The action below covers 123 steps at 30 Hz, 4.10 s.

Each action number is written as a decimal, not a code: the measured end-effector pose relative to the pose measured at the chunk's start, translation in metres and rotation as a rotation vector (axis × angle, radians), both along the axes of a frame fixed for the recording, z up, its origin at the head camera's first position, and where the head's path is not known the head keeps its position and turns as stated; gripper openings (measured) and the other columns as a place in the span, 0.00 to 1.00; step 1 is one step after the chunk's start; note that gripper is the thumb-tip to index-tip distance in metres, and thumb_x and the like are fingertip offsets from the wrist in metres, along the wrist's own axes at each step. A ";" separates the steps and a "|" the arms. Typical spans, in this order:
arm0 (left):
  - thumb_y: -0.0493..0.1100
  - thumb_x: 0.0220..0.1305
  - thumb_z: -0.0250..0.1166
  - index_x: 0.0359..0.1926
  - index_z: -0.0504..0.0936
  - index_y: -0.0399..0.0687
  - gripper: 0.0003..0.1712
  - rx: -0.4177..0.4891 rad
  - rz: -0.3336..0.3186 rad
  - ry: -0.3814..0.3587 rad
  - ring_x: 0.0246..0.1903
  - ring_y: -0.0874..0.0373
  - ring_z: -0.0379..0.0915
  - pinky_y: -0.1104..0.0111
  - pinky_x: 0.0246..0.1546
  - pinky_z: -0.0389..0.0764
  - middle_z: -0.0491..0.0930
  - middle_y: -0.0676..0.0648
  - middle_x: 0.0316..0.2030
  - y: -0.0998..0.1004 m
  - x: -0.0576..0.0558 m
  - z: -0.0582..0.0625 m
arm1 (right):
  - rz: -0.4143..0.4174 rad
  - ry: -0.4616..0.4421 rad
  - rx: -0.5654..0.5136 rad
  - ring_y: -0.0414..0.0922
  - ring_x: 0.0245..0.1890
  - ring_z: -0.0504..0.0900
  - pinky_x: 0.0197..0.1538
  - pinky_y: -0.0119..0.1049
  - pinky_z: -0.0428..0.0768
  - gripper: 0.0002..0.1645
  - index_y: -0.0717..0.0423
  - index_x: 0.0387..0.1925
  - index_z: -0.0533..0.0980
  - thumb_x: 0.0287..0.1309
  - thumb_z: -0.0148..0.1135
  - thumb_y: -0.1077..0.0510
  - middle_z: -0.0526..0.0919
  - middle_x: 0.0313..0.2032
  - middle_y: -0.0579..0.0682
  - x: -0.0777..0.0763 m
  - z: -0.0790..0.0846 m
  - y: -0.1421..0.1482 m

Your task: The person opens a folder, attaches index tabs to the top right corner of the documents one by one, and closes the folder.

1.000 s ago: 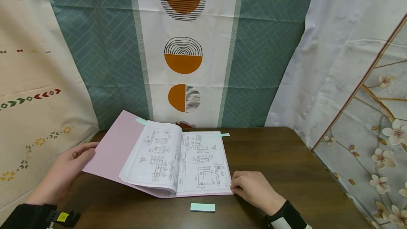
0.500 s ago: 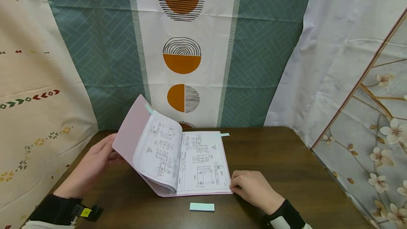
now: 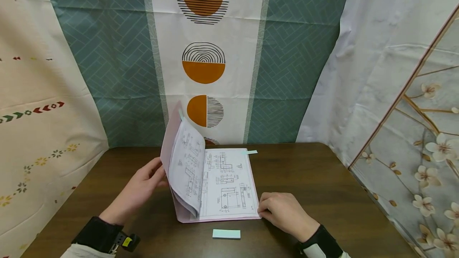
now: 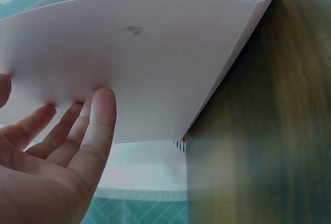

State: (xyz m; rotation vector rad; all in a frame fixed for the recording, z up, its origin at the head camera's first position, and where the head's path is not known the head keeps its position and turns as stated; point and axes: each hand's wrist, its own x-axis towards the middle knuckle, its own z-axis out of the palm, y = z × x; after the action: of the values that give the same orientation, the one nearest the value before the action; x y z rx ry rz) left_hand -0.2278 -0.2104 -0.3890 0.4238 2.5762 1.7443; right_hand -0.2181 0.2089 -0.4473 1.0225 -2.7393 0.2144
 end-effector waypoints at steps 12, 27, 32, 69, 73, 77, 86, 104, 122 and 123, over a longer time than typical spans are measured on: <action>0.65 0.68 0.56 0.69 0.68 0.58 0.34 -0.104 0.028 0.022 0.57 0.51 0.74 0.64 0.48 0.79 0.72 0.48 0.62 0.027 -0.007 -0.027 | 0.012 0.018 -0.012 0.29 0.26 0.71 0.31 0.28 0.72 0.03 0.40 0.29 0.87 0.51 0.74 0.54 0.78 0.31 0.31 0.001 -0.001 -0.001; 0.55 0.68 0.63 0.65 0.75 0.51 0.28 -0.307 0.038 0.203 0.54 0.54 0.74 0.57 0.51 0.77 0.74 0.51 0.59 0.047 -0.012 -0.055 | 0.038 0.052 -0.020 0.28 0.27 0.72 0.30 0.28 0.72 0.05 0.39 0.28 0.86 0.50 0.75 0.55 0.77 0.31 0.31 0.001 -0.001 0.000; 0.55 0.67 0.64 0.63 0.77 0.56 0.25 -0.396 0.044 0.240 0.53 0.58 0.73 0.61 0.51 0.76 0.73 0.55 0.59 0.053 -0.015 -0.062 | 0.047 0.048 -0.026 0.28 0.29 0.73 0.32 0.29 0.74 0.04 0.40 0.28 0.86 0.51 0.74 0.55 0.78 0.32 0.31 0.001 -0.001 0.000; 0.51 0.64 0.66 0.52 0.84 0.53 0.17 -0.848 -0.064 0.474 0.55 0.52 0.71 0.57 0.55 0.73 0.78 0.49 0.52 0.079 -0.013 -0.065 | -0.049 0.139 -0.092 0.31 0.35 0.80 0.37 0.33 0.79 0.06 0.41 0.34 0.85 0.53 0.73 0.55 0.81 0.35 0.31 -0.011 0.004 -0.001; 0.50 0.64 0.66 0.51 0.84 0.52 0.17 -0.887 -0.067 0.494 0.54 0.51 0.72 0.56 0.53 0.74 0.78 0.49 0.51 0.081 -0.013 -0.062 | 0.000 0.104 -0.085 0.32 0.36 0.79 0.38 0.32 0.79 0.06 0.42 0.33 0.85 0.53 0.73 0.56 0.81 0.35 0.32 -0.010 0.003 -0.014; 0.50 0.63 0.66 0.51 0.84 0.52 0.17 -0.930 -0.078 0.491 0.53 0.51 0.72 0.55 0.52 0.75 0.79 0.49 0.50 0.083 -0.012 -0.058 | 0.019 0.086 -0.065 0.32 0.36 0.79 0.38 0.32 0.79 0.05 0.41 0.33 0.85 0.54 0.73 0.55 0.81 0.35 0.32 -0.012 0.000 -0.023; 0.51 0.61 0.69 0.50 0.85 0.50 0.18 -0.968 -0.081 0.472 0.49 0.50 0.73 0.54 0.50 0.76 0.80 0.47 0.46 0.089 -0.011 -0.053 | -0.006 0.058 -0.033 0.34 0.35 0.80 0.38 0.33 0.79 0.03 0.41 0.33 0.86 0.54 0.73 0.53 0.82 0.35 0.34 -0.019 -0.003 -0.036; 0.50 0.57 0.71 0.42 0.85 0.47 0.15 -1.069 0.007 0.613 0.39 0.49 0.74 0.58 0.35 0.80 0.79 0.45 0.36 0.100 -0.007 -0.053 | -0.038 0.041 -0.034 0.35 0.36 0.79 0.38 0.34 0.79 0.05 0.42 0.33 0.86 0.53 0.74 0.53 0.82 0.35 0.35 -0.023 -0.001 -0.043; 0.51 0.58 0.70 0.44 0.84 0.47 0.17 -1.108 0.007 0.581 0.39 0.48 0.73 0.56 0.37 0.77 0.79 0.43 0.37 0.107 -0.008 -0.056 | -0.039 0.039 -0.054 0.35 0.36 0.79 0.38 0.34 0.79 0.05 0.41 0.32 0.86 0.51 0.75 0.55 0.82 0.35 0.34 -0.023 -0.002 -0.041; 0.52 0.58 0.70 0.44 0.84 0.47 0.17 -1.108 0.009 0.583 0.39 0.48 0.73 0.56 0.37 0.77 0.79 0.43 0.37 0.107 -0.008 -0.056 | -0.039 0.040 -0.055 0.35 0.36 0.79 0.38 0.34 0.79 0.05 0.41 0.32 0.86 0.51 0.74 0.55 0.82 0.35 0.34 -0.023 -0.002 -0.041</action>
State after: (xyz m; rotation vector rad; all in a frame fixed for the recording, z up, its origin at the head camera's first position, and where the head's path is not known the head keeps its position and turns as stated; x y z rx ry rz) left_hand -0.2357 -0.1034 -0.4453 0.8992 3.3350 -0.0422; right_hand -0.2413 0.1680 -0.4493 0.9482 -2.6995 0.2585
